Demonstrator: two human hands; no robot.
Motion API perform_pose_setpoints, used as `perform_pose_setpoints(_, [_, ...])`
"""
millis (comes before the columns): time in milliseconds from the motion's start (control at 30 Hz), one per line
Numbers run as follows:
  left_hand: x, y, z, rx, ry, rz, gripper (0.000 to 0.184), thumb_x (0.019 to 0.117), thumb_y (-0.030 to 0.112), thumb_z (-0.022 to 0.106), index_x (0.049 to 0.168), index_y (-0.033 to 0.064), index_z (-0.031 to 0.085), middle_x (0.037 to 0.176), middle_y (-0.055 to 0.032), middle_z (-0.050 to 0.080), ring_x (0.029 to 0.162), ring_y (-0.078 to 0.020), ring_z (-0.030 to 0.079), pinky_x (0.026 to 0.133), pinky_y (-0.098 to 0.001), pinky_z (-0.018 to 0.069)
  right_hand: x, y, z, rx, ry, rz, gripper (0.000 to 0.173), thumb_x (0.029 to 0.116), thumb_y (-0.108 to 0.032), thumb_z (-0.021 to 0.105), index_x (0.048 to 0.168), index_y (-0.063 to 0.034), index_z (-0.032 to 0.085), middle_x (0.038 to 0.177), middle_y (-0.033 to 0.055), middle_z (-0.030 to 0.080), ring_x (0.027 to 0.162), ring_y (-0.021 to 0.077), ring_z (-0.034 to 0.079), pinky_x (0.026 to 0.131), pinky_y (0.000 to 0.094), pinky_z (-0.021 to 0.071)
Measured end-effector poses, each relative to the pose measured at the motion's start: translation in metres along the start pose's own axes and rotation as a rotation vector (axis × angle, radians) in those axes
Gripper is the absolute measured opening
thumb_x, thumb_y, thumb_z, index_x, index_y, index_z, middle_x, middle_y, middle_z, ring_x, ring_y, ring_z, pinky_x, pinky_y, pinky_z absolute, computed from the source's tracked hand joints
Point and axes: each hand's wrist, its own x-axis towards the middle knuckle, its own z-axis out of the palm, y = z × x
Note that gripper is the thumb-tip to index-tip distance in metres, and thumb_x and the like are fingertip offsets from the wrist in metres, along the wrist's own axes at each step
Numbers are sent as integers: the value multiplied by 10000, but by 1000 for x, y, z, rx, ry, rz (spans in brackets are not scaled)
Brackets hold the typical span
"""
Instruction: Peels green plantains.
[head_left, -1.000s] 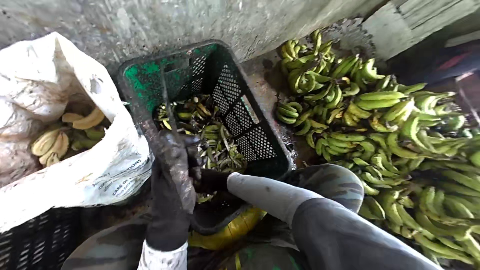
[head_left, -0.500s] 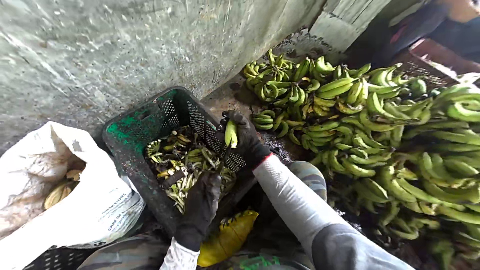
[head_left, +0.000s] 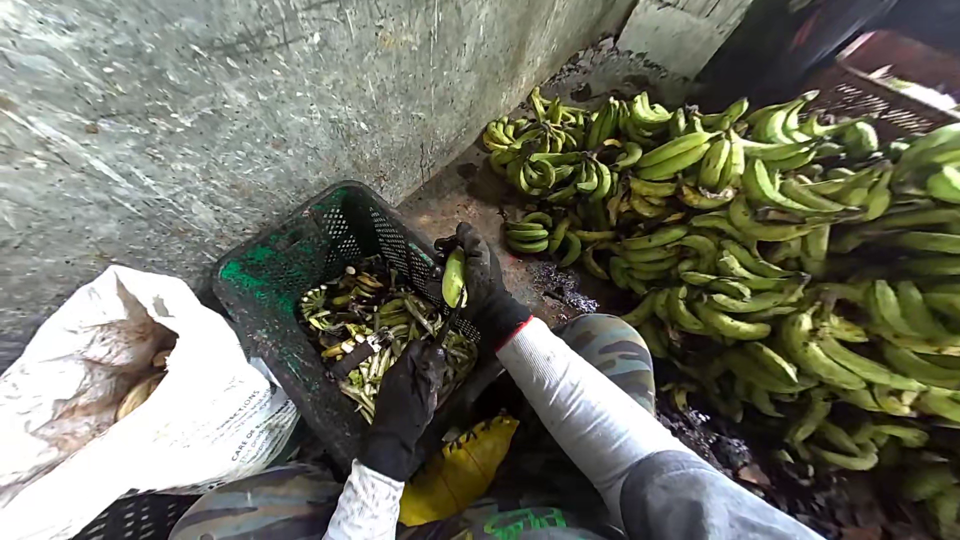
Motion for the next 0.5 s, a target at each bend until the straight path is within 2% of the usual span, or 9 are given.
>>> perform_pose_setpoints(67, [5, -5, -1, 28, 22, 4, 378, 1074, 321, 443, 1223, 35, 640, 892, -17, 641, 762, -56, 597, 737, -269, 525, 0, 5, 5, 30, -28, 38, 504, 1041, -600, 262, 962, -213, 575, 705, -36, 549, 558, 77, 526, 496, 257, 476])
perform_pose_setpoints(167, [12, -16, -5, 118, 71, 49, 410, 1087, 329, 401, 1235, 38, 650, 935, -65, 681, 817, -119, 643, 792, -343, 546, -12, 13, 15, 40, -85, 150, 585, 994, -718, 277, 961, -229, 597, 683, -27, 535, 529, 82, 508, 463, 262, 451])
perform_pose_setpoints(267, [18, -25, -11, 133, 86, 12, 412, 1100, 293, 387, 1290, 10, 620, 983, -103, 686, 863, -155, 661, 840, -373, 552, -21, 20, 24, 64, -222, 120, 519, 1038, -636, 258, 1010, -232, 583, 721, -39, 566, 571, 62, 547, 505, 242, 495])
perform_pose_setpoints(367, [22, -30, -17, 142, 94, -46, 386, 1098, 245, 400, 1323, -3, 592, 1020, -145, 679, 907, -197, 659, 873, -397, 535, -28, 28, 27, -28, -266, 23, 466, 1074, -551, 257, 1093, -226, 590, 800, -42, 617, 657, 48, 597, 580, 242, 537])
perform_pose_setpoints(400, [22, -29, -20, 174, 84, -63, 378, 1094, 243, 406, 1323, 9, 595, 1033, -150, 684, 932, -219, 663, 891, -420, 532, -28, 29, 27, -39, -271, 21, 468, 1074, -550, 264, 1081, -223, 599, 793, -43, 624, 652, 46, 600, 576, 239, 537])
perform_pose_setpoints(500, [22, -18, -28, 334, 58, -130, 420, 1103, 341, 405, 1327, 45, 601, 1070, -178, 692, 1005, -306, 675, 928, -508, 515, -21, 28, 18, -173, -347, 98, 483, 1063, -560, 296, 1150, -199, 605, 837, -19, 645, 681, 67, 616, 599, 254, 548])
